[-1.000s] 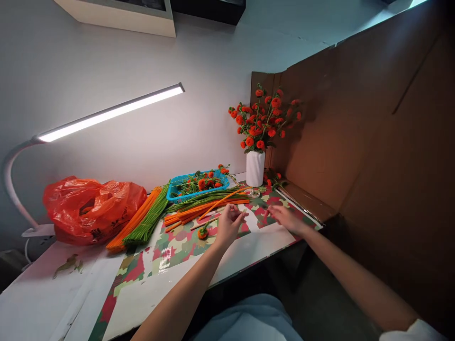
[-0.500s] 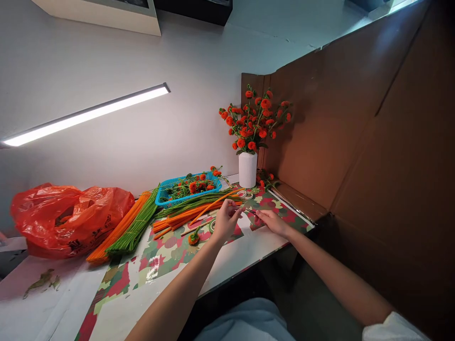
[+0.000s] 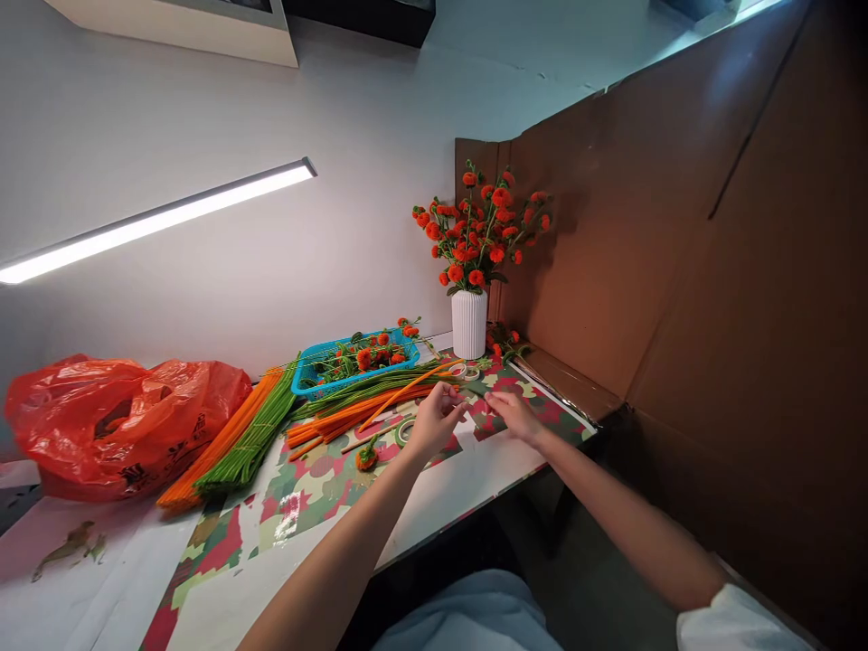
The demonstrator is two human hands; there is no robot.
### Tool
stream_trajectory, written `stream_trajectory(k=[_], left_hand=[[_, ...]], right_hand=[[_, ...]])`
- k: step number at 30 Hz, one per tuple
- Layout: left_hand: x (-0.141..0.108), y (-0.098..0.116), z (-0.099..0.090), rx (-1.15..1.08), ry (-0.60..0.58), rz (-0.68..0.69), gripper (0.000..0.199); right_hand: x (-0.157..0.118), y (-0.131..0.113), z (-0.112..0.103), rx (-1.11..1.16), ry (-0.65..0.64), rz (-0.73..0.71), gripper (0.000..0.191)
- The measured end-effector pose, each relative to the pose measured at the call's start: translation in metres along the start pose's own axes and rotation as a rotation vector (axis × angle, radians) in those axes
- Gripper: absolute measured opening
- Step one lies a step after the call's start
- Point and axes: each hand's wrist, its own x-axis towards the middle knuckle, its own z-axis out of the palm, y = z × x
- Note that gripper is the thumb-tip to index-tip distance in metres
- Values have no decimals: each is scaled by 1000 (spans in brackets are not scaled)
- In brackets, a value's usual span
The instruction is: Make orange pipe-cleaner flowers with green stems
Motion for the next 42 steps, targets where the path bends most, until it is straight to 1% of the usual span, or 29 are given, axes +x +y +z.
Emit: stream_trajectory(k=[2, 3, 5, 7, 9, 10, 12, 13, 15, 16, 17, 18, 19, 20, 21, 22, 23, 24, 25, 26, 27, 29, 31, 33, 35, 37, 39, 41, 42], left_hand=[[0, 4, -1, 2, 6, -16, 34], [-1, 7, -2, 4, 9, -23, 34], [-5, 13, -5, 22, 23, -27, 33], [-11, 18, -10, 65, 35, -25, 34], [-21, 25, -17, 98, 47, -20, 39], [-27, 28, -22, 96, 57, -15, 40], [-41, 34, -31, 63, 84, 0, 37], [-48, 36, -36, 43, 109, 7, 33], [-63, 40, -47, 6, 190, 27, 26], [-71, 41, -52, -18, 235, 36, 23], [-77, 41, -57, -44, 280, 42, 23], [-83, 41, -61, -68, 324, 41, 23], [-89, 40, -65, -86, 361, 35, 24], [-93, 40, -70, -95, 395, 32, 26], [-95, 39, -74, -96, 426, 35, 28], [-97, 37, -78, -88, 453, 45, 29], [-98, 36, -83, -75, 477, 61, 29], [-97, 35, -89, -57, 498, 84, 30], [-96, 34, -95, -35, 508, 95, 30], [-94, 34, -101, -22, 520, 101, 30], [-92, 33, -108, -23, 532, 103, 33], [-88, 30, -120, -23, 499, 91, 41], [-85, 24, -130, -12, 458, 73, 41], [-86, 18, -136, 26, 435, 65, 35], [-88, 12, -139, 159, 355, 58, 31], [-91, 7, -139, 328, 252, 46, 31], [-92, 5, -138, 452, 161, 56, 30], [-91, 4, -137, 535, 104, 83, 25], [-90, 3, -137, 567, 94, 90, 21]], right_hand=[[8, 3, -21, -73, 115, 15, 46], [12, 5, -34, -166, 183, 20, 42], [19, 11, -62, -447, 288, 73, 36], [22, 20, -88, -764, 355, 148, 30], [22, 32, -107, -985, 324, 208, 29], [21, 39, -114, -1065, 302, 210, 29], [19, 49, -120, -1155, 268, 206, 26], [20, 50, -120, -1169, 253, 211, 25], [22, 44, -110, -1157, 274, 249, 22], [24, 35, -98, -1113, 312, 245, 21], [25, 23, -82, -1024, 358, 193, 21], [25, 7, -61, -887, 344, 77, 23], [24, -12, -36, -712, 290, -73, 25], [22, -31, -8, -502, 194, -225, 27], [19, -50, 22, -296, 22, -351, 31], [15, -68, 51, -119, -184, -418, 37], [12, -84, 78, 33, -352, -436, 41], [9, -96, 101, 166, -504, -419, 42], [8, -104, 119, 298, -575, -374, 40], [7, -109, 132, 394, -592, -326, 39], [7, -110, 141, 445, -575, -290, 38], [7, -106, 149, 465, -479, -284, 38], [6, -97, 148, 417, -376, -300, 37], [4, -89, 146, 323, -296, -334, 33], [1, -84, 145, 273, -236, -371, 28], [0, -83, 144, 276, -193, -402, 24], [0, -83, 143, 286, -149, -429, 21], [2, -83, 141, 276, -117, -461, 18], [3, -82, 140, 270, -113, -478, 18]])
